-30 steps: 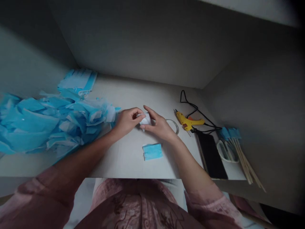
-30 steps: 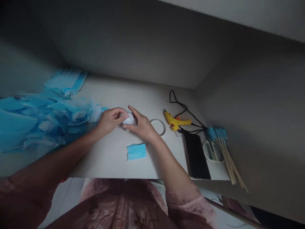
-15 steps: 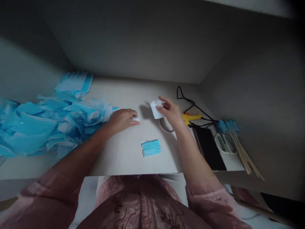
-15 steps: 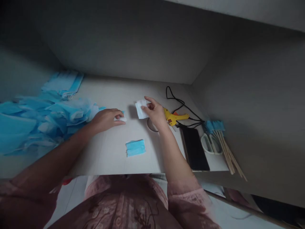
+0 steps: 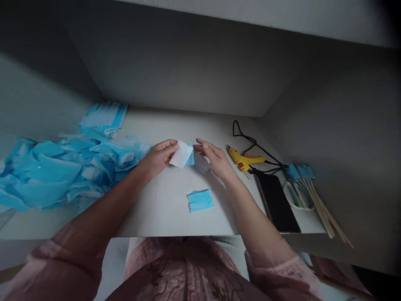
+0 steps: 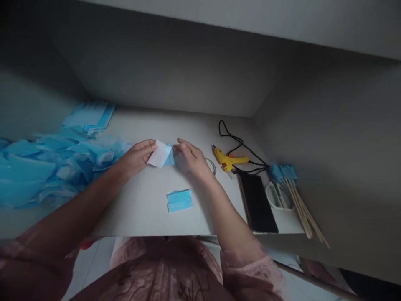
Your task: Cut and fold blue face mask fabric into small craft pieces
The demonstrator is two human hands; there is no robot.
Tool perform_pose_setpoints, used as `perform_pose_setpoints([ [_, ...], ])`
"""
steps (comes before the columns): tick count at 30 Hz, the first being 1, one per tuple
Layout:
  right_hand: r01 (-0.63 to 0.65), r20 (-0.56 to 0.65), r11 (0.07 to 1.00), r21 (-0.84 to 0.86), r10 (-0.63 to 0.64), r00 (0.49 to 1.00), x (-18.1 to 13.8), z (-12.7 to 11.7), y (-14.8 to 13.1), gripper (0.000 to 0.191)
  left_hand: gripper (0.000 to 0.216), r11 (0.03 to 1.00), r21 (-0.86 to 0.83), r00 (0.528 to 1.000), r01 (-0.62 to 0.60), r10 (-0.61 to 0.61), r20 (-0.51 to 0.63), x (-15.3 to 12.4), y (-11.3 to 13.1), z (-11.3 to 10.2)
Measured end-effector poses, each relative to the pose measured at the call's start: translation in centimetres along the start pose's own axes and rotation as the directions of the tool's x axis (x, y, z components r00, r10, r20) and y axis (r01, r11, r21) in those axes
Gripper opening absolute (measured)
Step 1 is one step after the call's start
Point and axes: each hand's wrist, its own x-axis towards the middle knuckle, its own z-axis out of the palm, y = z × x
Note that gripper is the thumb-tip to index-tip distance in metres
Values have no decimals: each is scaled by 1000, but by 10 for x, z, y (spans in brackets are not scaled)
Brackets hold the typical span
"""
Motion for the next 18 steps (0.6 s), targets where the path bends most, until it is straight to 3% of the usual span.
perform_pose_setpoints([
  [2,-137,104,962,236,115,988,-1,6,-2,59,27,1000,-26,1000,10,-10,7,0,-3,1],
  [4,-204,159,920,335,158,974,-2,11,-3,57,26,1000,-23,1000,7,-7,4,1,-7,2],
  [9,-239,122,877,416,207,971,-1,14,-3,38,28,998,-25,995,-61,58,-80,6,-15,0],
  [13,-230,65,874,427,224,972,0,13,-5,40,22,996,-5,984,-85,83,-159,6,-15,2],
  [18,-206,25,844,495,223,974,-1,16,-8,40,18,991,7,975,-135,135,-176,4,-17,5],
])
